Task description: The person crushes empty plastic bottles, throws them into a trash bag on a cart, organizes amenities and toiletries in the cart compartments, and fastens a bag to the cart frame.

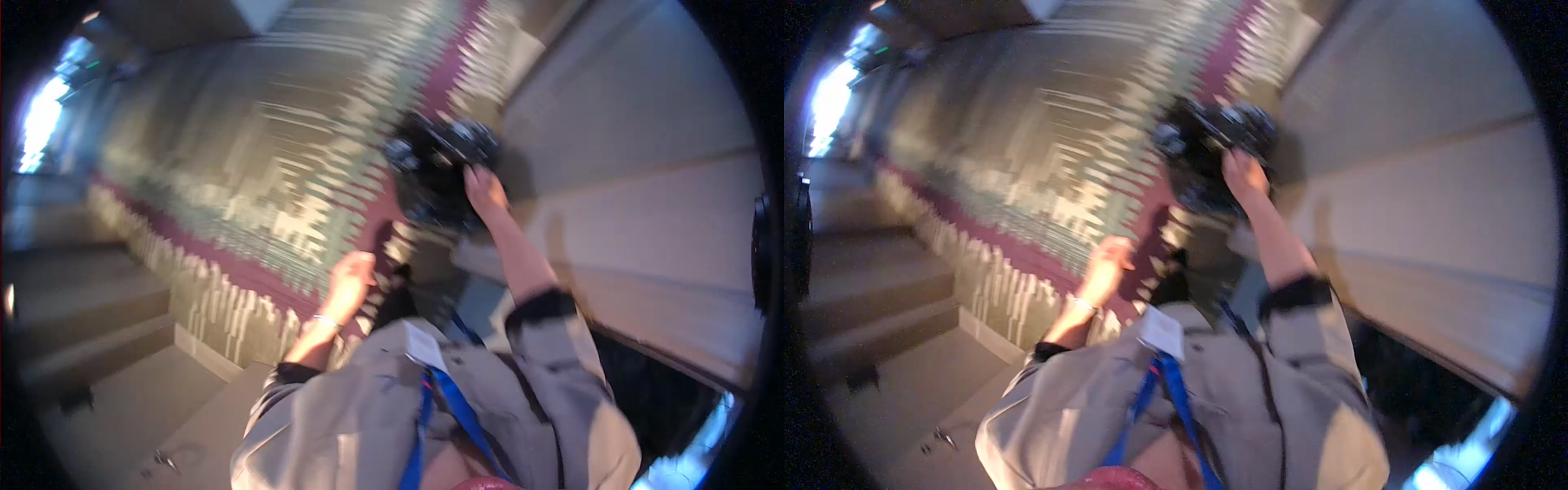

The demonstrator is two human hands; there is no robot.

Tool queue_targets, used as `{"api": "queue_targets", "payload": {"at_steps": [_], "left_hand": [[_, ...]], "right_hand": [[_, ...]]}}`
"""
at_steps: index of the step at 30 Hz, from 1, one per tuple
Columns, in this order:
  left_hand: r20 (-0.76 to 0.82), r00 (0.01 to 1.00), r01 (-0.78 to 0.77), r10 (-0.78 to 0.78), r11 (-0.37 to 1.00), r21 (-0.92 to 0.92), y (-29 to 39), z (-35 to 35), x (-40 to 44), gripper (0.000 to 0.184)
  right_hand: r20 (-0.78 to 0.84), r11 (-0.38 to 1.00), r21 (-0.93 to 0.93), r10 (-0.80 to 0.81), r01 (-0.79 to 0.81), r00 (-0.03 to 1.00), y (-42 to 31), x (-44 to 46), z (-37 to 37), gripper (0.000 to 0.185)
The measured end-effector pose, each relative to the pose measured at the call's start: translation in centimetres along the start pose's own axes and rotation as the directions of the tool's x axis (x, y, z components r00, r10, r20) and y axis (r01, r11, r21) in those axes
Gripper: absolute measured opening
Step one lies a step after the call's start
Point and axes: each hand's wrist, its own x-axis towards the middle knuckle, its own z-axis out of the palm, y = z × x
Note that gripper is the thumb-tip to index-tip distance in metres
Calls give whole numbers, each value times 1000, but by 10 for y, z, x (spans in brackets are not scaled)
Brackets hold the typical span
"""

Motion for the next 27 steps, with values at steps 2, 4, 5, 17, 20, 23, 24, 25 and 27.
{"api": "queue_targets", "payload": {"at_steps": [2, 4, 5, 17, 20, 23, 24, 25, 27], "left_hand": [[-44, 924, -371, 380, 919, 135, -9, 26, 9, 23], [132, 951, -309, 280, 887, 344, 25, 49, 0, 14], [148, 861, -505, 486, 850, 148, 28, 68, -10, 13], [772, -94, -996, 629, -53, -78, 24, 321, -295, 32], [870, -204, -918, 448, 221, -329, 15, 394, -339, 30], [858, -388, -742, 337, 439, -507, -4, 456, -379, 37], [847, -435, -721, 306, 445, -531, -9, 474, -389, 37], [891, -346, -596, 295, 664, -451, -11, 493, -393, 42], [931, -271, -439, 243, 830, -344, -15, 525, -414, 48]], "right_hand": [[219, 993, 51, -118, 109, 969, -4, -40, -3, 39], [322, 994, -37, -88, 105, 943, -8, -93, -18, 48], [364, 998, 53, -49, 32, 930, 5, -120, -23, 44], [-38, 827, 424, -390, 368, 920, 198, -502, -182, 39], [136, 362, 921, 53, -146, 989, 130, -584, -275, 35], [137, 371, 908, 176, -195, 975, 141, -643, -324, 37], [25, 454, 884, 190, -110, 982, 148, -659, -333, 41], [-71, 541, 840, 174, -35, 982, 157, -665, -340, 46], [-307, 756, 648, 154, 88, 939, 178, -674, -342, 55]]}}
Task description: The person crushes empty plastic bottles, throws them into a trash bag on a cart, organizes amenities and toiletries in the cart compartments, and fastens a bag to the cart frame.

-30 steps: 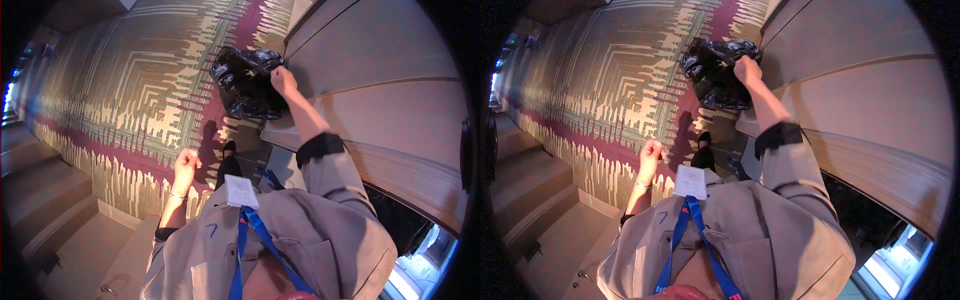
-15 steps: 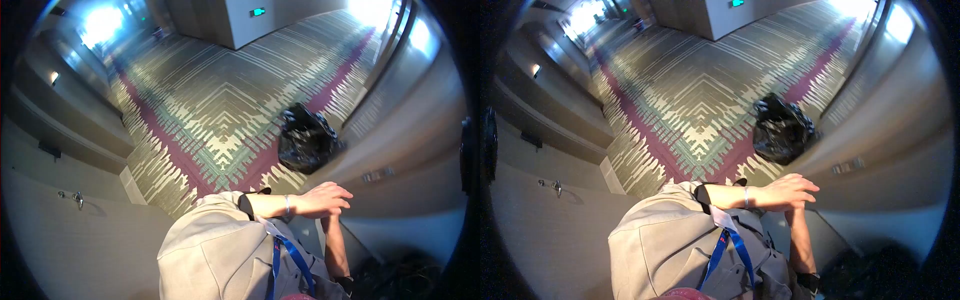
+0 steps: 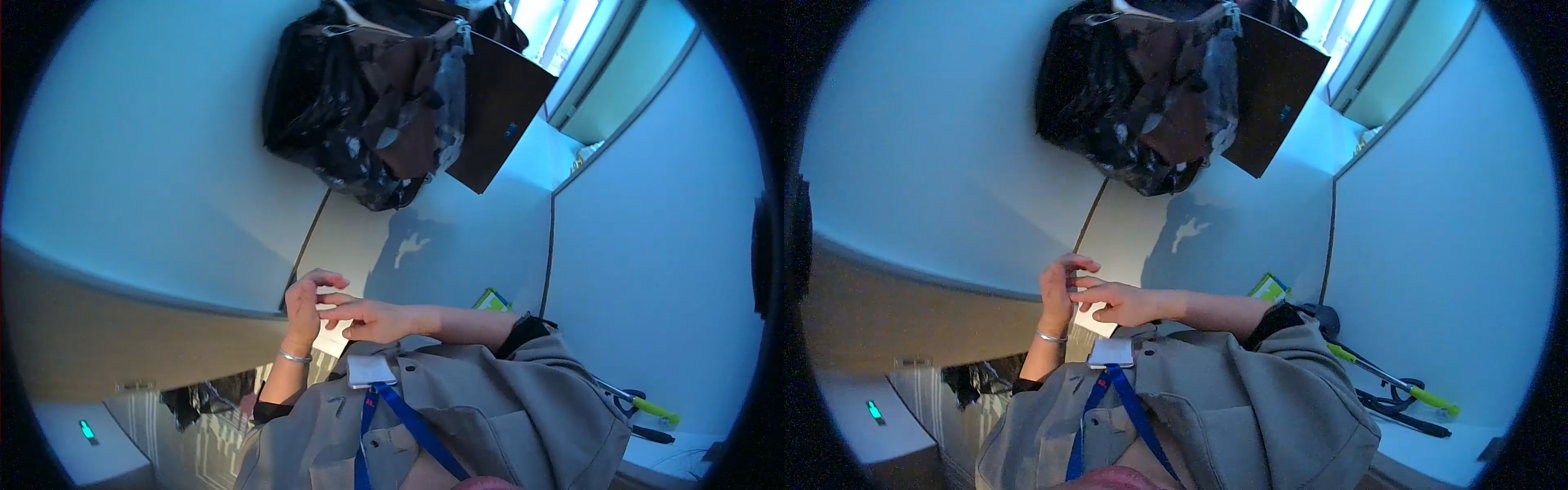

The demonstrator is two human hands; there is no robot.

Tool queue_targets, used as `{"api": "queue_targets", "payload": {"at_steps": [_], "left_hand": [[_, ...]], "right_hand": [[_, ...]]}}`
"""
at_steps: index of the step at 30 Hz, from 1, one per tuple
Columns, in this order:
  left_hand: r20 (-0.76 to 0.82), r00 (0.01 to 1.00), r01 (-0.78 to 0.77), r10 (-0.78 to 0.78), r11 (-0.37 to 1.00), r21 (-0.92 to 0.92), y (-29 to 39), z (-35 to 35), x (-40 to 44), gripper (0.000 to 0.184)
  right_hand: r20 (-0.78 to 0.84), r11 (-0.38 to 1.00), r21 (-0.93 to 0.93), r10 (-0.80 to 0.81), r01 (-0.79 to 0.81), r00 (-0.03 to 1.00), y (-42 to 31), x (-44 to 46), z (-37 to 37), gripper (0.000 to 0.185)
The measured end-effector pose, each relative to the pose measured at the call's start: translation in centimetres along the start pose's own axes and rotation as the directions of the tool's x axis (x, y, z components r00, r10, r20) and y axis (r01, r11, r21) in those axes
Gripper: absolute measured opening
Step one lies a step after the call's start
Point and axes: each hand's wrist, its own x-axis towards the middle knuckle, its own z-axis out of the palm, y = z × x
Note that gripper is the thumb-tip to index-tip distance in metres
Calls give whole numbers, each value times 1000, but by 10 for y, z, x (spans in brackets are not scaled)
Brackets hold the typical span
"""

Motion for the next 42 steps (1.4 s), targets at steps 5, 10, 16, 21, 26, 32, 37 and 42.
{"api": "queue_targets", "payload": {"at_steps": [5, 10, 16, 21, 26, 32, 37, 42], "left_hand": [[-263, 911, 80, -318, 762, -643, -15, 70, 118, 48], [-82, 952, 200, -295, 802, -562, -41, 121, 246, 34], [-7, 997, -82, 82, 980, -181, -31, 164, 400, 8], [-29, 886, -440, 463, 858, 265, 0, 183, 498, 23], [60, 748, -431, 661, 414, 802, -12, 227, 585, 24], [-123, 829, 202, 546, -87, 976, -53, 266, 647, 32], [-495, 720, 598, 485, -74, 798, -66, 272, 667, 43], [-484, 681, 640, 549, -125, 758, -74, 263, 674, 48]], "right_hand": [[-118, 757, -653, -64, -28, 991, 24, -19, -116, 79], [-190, 430, -890, -47, -151, 981, 31, -39, -255, 76], [-610, 476, -727, -116, -495, 784, 44, -95, -430, 47], [-666, 132, -710, -446, -692, 599, 12, -161, -558, 56], [-736, -4, -515, -510, -857, 445, 30, -217, -686, 73], [-611, 222, -781, -465, -584, 641, 60, -252, -787, 58], [-453, 391, -877, -472, -281, 756, 70, -274, -862, 52], [-315, 523, -852, -504, -6, 804, 92, -274, -936, 47]]}}
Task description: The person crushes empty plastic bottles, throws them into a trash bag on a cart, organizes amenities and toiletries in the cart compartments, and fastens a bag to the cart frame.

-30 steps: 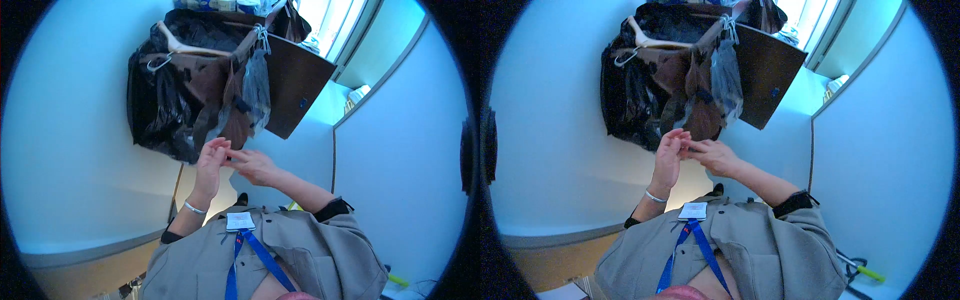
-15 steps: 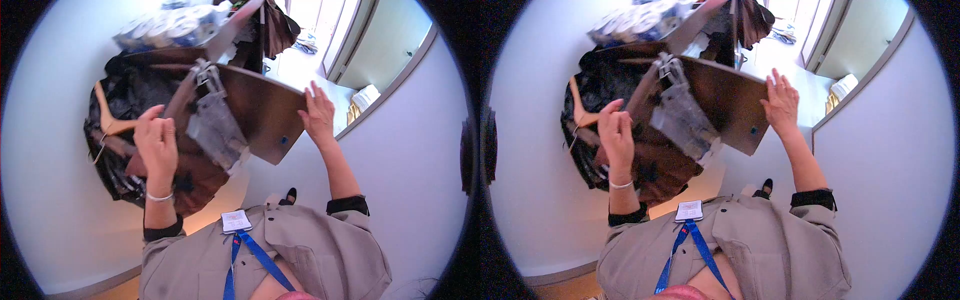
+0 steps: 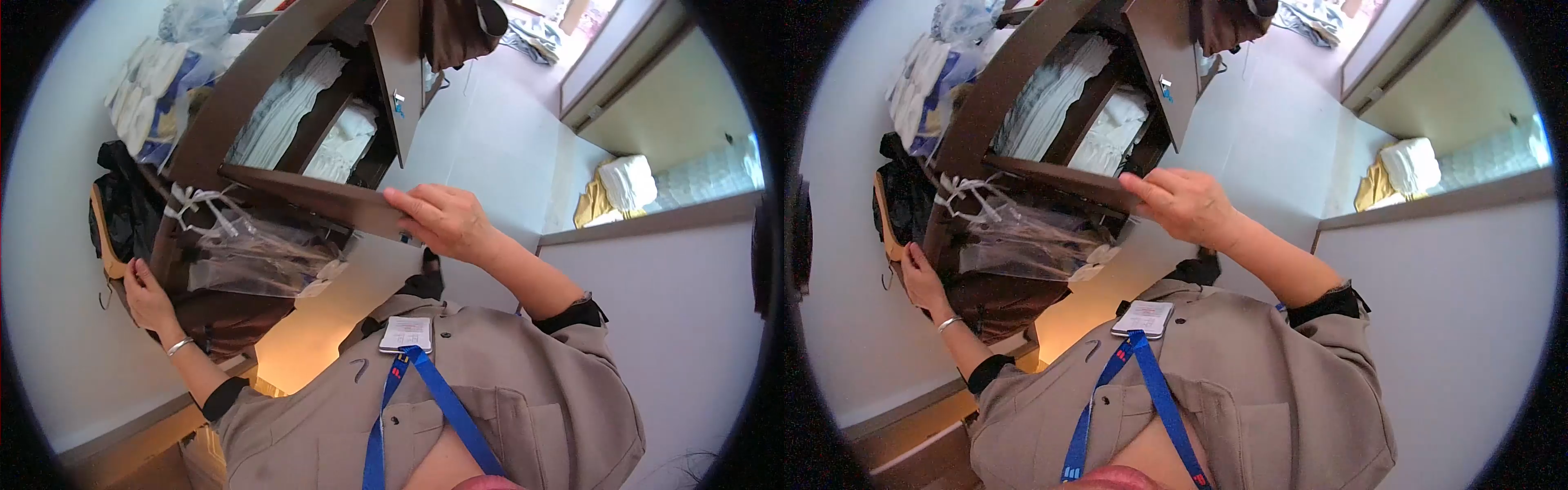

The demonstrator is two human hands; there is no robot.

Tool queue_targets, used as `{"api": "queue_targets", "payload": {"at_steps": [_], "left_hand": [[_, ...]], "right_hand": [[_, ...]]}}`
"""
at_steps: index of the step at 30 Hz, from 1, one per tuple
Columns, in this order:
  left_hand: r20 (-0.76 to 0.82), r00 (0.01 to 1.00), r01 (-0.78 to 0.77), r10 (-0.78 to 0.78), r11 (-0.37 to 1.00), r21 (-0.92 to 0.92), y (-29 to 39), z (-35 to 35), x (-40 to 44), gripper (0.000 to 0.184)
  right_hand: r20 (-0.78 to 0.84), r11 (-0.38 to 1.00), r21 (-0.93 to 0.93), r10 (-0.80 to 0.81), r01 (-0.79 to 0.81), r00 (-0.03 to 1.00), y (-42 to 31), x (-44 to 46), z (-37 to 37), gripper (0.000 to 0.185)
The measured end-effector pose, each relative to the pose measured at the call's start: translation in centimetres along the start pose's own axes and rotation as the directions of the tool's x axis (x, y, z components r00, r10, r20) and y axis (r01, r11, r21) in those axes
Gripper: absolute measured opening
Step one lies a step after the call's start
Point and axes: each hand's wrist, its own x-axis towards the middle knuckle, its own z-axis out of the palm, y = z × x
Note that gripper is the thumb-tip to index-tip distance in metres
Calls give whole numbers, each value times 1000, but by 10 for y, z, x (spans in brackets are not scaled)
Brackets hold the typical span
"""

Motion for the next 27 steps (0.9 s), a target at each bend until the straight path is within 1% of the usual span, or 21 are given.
{"api": "queue_targets", "payload": {"at_steps": [1, 2, 3, 4, 6, 7, 8, 9, 10, 11, 12, 13, 14, 15, 16, 17, 20, 22, 24, 26, 27], "left_hand": [[52, 996, 66, -67, 997, 37, -4, 2, 3, 48], [57, 996, 68, -71, 996, 56, -11, 8, 4, 48], [-19, 998, 63, -61, 994, 94, -19, 16, 4, 50], [-96, 994, 69, -56, 990, 127, -12, 19, 2, 53], [-58, 985, 168, -161, 973, 158, 9, 20, -2, 53], [-168, 986, 16, -3, 997, 77, 31, 24, -3, 53], [-294, 946, -140, 139, 990, 16, 59, 28, -4, 54], [-303, 931, -247, 202, 962, -117, 110, 22, -9, 57], [-316, 912, -347, 263, 905, -248, 164, 15, -18, 60], [-253, 899, -433, 357, 811, -394, 197, 16, -27, 61], [-205, 869, -484, 450, 688, -541, 225, 17, -37, 61], [-161, 813, -559, 559, 676, -480, 255, 10, -48, 58], [-103, 749, -628, 654, 652, -425, 281, 4, -57, 56], [-66, 765, -603, 640, 676, -423, 301, 4, -61, 56], [62, 741, -544, 669, 653, -527, 319, 7, -62, 49], [179, 696, -470, 695, 630, -618, 332, 11, -63, 44], [203, 769, -432, 606, 727, -534, 344, 28, -66, 44], [236, 805, -373, 545, 773, -513, 364, 28, -62, 47], [265, 865, -285, 427, 851, -441, 383, 34, -56, 46], [276, 885, -244, 375, 878, -412, 398, 41, -49, 45], [292, 894, -210, 339, 894, -395, 406, 43, -43, 45]], "right_hand": [[7, 1000, 23, -6, 6, 1000, 15, 5, -9, 47], [126, 979, 201, -1, -25, 992, 30, 10, -20, 43], [244, 928, 365, -14, -79, 970, 43, 12, -24, 39], [252, 924, 373, -21, -78, 967, 63, 17, -24, 39], [139, 792, 611, -100, -5, 985, 108, 37, -21, 33], [205, 730, 669, 1, -141, 979, 125, 53, -30, 28], [165, 824, 552, 47, -131, 985, 148, 73, -33, 26], [116, 896, 425, 86, -128, 990, 169, 91, -34, 26], [58, 976, 215, 13, -25, 998, 189, 111, -37, 27], [-61, 983, 100, -152, 157, 987, 212, 133, -34, 29], [-63, 980, 52, -187, 190, 980, 232, 153, -29, 28], [-59, 975, 6, -223, 224, 973, 247, 169, -22, 27], [-39, 973, 40, -224, 225, 974, 261, 182, -17, 27], [77, 979, -44, -196, 199, 978, 274, 197, -10, 35], [182, 972, -135, -167, 193, 969, 287, 207, -3, 43], [240, 962, -176, -165, 210, 957, 297, 211, 4, 40], [358, 985, -57, -131, 162, 925, 305, 211, -13, 37], [313, 968, -31, -227, 249, 922, 329, 192, -31, 40], [177, 912, 246, -374, 327, 910, 366, 165, -52, 29], [187, 875, 396, -375, 280, 908, 394, 145, -80, 32], [182, 870, 407, -377, 280, 908, 406, 139, -97, 32]]}}
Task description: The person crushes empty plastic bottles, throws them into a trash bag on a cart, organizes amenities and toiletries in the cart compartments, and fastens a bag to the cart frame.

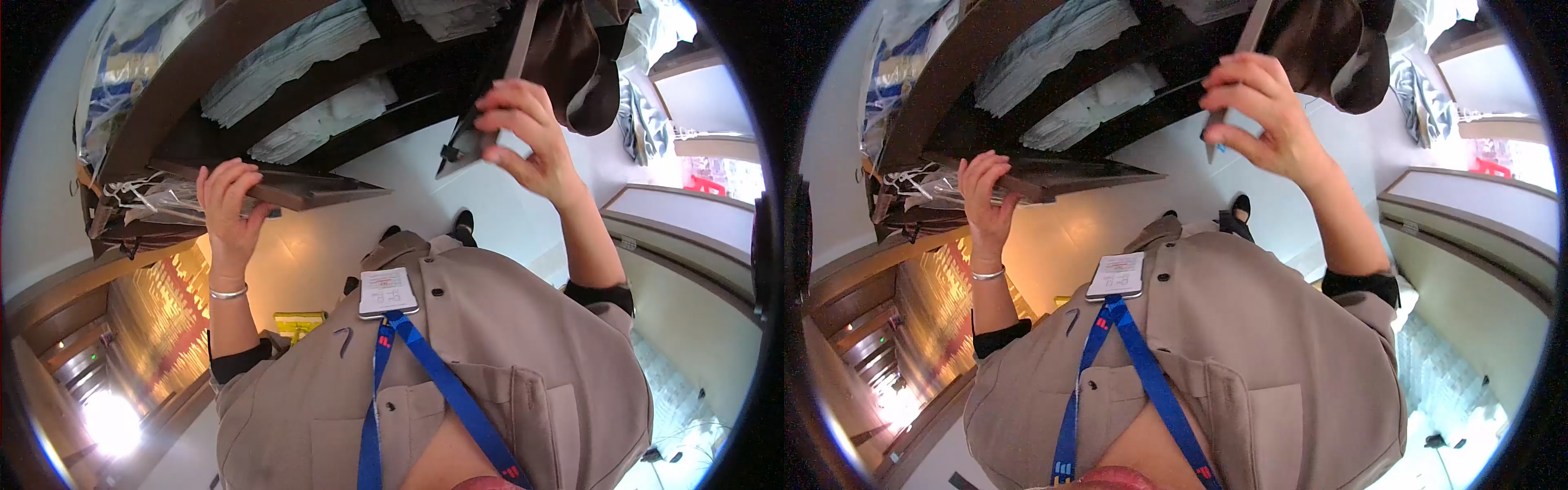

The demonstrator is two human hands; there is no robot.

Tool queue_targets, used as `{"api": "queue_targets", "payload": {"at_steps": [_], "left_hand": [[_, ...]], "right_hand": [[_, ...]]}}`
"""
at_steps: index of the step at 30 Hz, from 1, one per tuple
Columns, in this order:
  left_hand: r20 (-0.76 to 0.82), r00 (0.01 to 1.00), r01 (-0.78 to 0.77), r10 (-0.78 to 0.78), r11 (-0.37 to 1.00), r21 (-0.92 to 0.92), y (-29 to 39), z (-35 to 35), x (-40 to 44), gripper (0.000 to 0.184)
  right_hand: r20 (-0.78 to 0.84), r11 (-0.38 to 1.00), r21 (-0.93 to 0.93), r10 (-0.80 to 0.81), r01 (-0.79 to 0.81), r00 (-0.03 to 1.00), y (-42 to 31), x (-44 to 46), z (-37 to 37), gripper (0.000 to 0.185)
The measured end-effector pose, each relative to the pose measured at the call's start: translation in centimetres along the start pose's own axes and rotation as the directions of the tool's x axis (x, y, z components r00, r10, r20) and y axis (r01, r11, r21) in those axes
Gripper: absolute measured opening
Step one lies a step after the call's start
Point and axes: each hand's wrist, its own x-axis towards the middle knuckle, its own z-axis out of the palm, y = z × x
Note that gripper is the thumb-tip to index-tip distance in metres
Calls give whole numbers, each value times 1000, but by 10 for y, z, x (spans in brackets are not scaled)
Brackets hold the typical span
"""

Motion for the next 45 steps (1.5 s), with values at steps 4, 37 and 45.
{"api": "queue_targets", "payload": {"at_steps": [4, 37, 45], "left_hand": [[-4, 994, 110, -110, 994, 11, 16, 7, 19, 47], [-539, 835, 179, -111, 981, 75, 0, 74, 101, 55], [-422, 903, 66, 83, 942, 328, 24, 61, 139, 21]], "right_hand": [[64, 989, 138, 47, -55, 997, 13, -42, -55, 35], [27, 973, 233, -9, 3, 1000, 11, 46, 21, 56], [-237, 999, -22, 30, -37, 971, 107, 127, -55, 15]]}}
